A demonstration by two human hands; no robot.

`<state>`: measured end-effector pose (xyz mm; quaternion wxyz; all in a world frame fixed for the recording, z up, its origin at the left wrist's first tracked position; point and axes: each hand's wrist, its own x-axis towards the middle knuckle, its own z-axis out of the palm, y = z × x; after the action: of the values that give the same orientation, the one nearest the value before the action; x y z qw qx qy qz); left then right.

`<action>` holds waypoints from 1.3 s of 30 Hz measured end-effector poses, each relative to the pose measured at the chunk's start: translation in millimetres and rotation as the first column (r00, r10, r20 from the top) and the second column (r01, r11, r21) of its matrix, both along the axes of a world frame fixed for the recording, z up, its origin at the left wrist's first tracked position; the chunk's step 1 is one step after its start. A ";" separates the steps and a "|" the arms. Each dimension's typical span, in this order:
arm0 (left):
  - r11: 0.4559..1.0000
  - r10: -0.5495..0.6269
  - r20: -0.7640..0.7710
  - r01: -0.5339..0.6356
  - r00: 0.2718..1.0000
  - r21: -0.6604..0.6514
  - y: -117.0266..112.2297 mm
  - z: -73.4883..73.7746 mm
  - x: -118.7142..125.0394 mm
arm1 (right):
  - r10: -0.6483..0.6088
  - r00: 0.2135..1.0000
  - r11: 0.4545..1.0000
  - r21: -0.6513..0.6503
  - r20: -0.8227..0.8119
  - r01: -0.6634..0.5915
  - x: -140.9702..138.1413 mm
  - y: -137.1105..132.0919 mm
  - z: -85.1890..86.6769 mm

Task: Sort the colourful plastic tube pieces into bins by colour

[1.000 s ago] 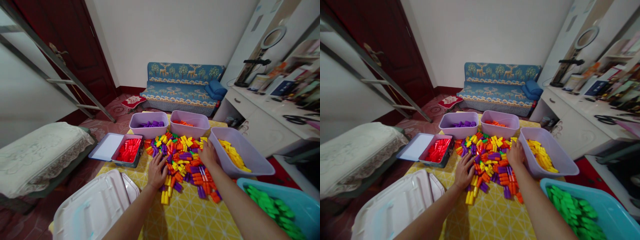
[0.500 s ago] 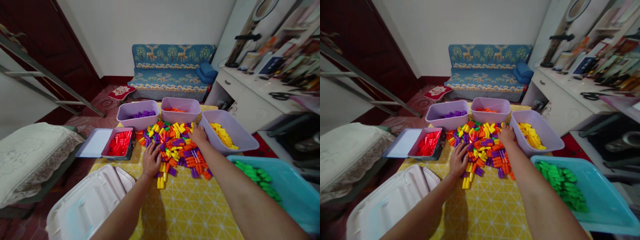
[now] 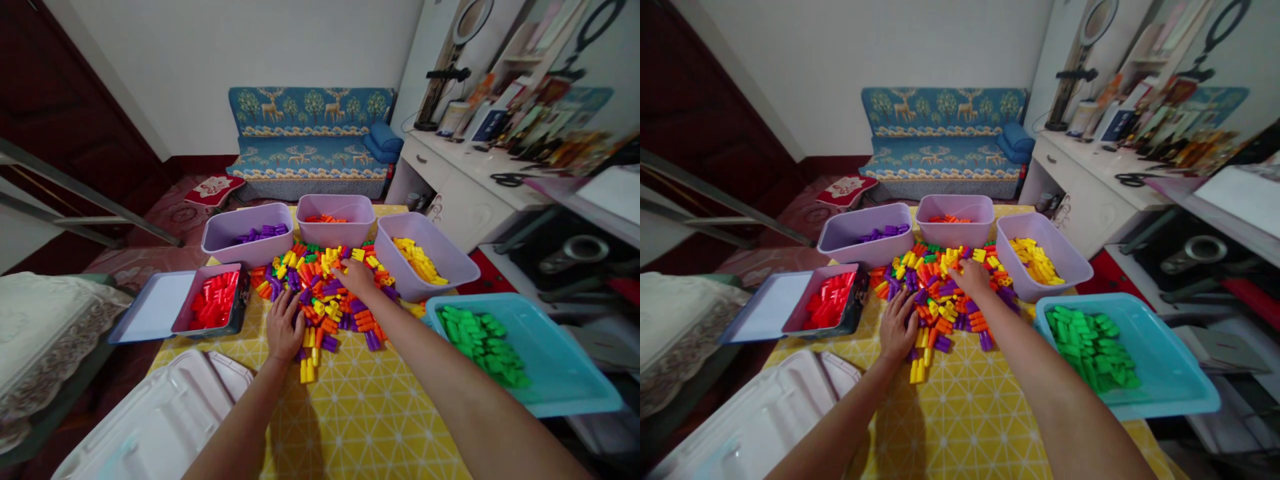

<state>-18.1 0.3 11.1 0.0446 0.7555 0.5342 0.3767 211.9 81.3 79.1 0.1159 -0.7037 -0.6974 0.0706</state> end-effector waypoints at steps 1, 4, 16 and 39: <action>1.000 0.000 -0.001 0.000 1.000 -0.002 0.0 0.0 0.0 | 0.030 0.999 1.000 -0.005 -0.018 -0.030 -2.6 -3.7 2.3; 1.000 0.001 -0.002 -0.001 1.000 0.002 -0.2 0.1 -0.1 | 0.076 0.994 0.997 0.025 -0.080 -0.074 -3.3 -6.1 8.0; 0.999 0.012 0.007 -0.012 1.000 -0.040 -2.4 4.4 1.0 | -0.105 0.993 0.993 -0.053 -0.057 0.102 26.8 37.0 -14.5; 1.000 0.008 0.024 -0.008 1.000 -0.001 -1.5 0.3 0.1 | 0.137 0.896 0.926 0.376 -0.422 0.036 -0.7 -84.3 -22.8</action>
<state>-18.0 -1.1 11.4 0.0498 0.7488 0.5366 0.3858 211.2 -3.0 56.3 0.4011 -0.6153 -0.6717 0.0968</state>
